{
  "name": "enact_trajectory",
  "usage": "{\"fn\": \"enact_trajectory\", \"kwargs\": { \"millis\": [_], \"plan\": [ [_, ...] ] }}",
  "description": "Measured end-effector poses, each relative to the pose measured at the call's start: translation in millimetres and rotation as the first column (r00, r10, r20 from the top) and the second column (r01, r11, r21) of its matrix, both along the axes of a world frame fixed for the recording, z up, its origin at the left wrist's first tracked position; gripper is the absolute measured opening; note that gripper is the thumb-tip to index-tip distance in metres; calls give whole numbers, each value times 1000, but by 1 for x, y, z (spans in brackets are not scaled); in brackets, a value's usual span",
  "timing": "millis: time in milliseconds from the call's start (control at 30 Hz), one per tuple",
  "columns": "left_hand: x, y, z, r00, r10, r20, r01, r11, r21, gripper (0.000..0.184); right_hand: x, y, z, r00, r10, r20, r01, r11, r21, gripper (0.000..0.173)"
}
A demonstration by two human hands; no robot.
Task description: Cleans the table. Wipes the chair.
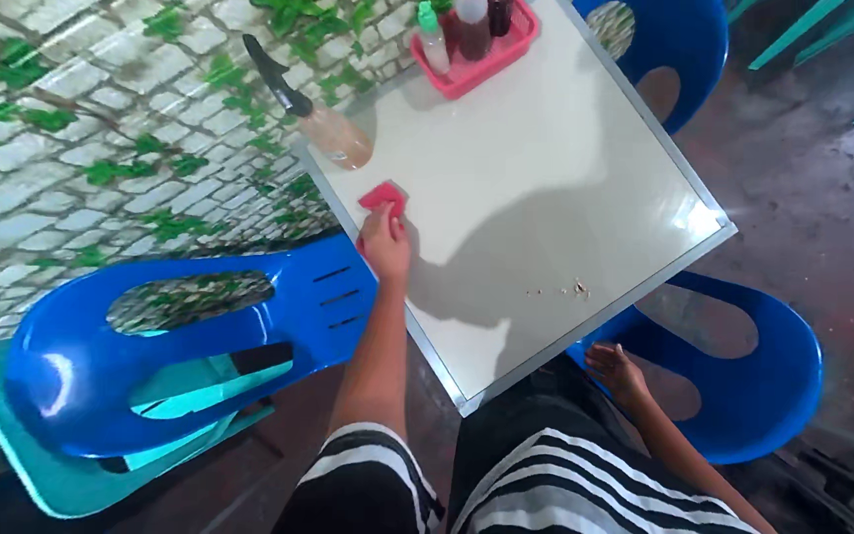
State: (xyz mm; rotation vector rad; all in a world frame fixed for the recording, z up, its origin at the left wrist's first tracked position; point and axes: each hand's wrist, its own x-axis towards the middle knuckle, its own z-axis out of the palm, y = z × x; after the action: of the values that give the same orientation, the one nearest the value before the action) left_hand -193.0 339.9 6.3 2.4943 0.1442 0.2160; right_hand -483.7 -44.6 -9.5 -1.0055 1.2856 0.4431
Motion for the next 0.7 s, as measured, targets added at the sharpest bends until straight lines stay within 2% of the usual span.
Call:
{"fn": "enact_trajectory", "kwargs": {
  "millis": [100,233,300,367,433,467,500,533,600,700],
  "plan": [
    [-42,-72,-9,993,-115,24,113,992,64,34,1,2,1,999,-7,39,6,1000,30,64],
    [-101,-174,-17,942,-331,55,333,943,-30,32,5,8,1,999,44,24,-46,997,59,62],
    [-115,-208,-17,903,-424,66,428,879,-211,31,4,8,0,998,62,0,-62,996,58,62],
    [-114,-221,-8,868,-492,71,466,757,-457,29,3,7,1,998,64,-15,-63,997,47,62],
    [-103,-214,3,866,-497,50,388,607,-693,28,1,2,0,997,69,-26,-68,998,17,62],
    [-96,-203,11,879,-475,34,329,554,-764,29,0,-2,0,997,74,-28,-73,997,7,62],
    [-88,-186,20,903,-430,25,280,543,-792,30,-1,-6,-1,997,71,-35,-71,997,0,63],
    [-79,-165,31,928,-372,15,240,568,-787,30,-2,-9,-1,997,67,-40,-67,998,-8,64],
    [-61,-116,44,981,-194,25,156,700,-696,31,-4,-15,-2,998,48,-52,-49,999,-14,63],
    [-31,-50,37,999,32,-14,-35,925,-379,38,-4,-22,-5,997,34,-62,-35,999,-22,61]
  ]
}}
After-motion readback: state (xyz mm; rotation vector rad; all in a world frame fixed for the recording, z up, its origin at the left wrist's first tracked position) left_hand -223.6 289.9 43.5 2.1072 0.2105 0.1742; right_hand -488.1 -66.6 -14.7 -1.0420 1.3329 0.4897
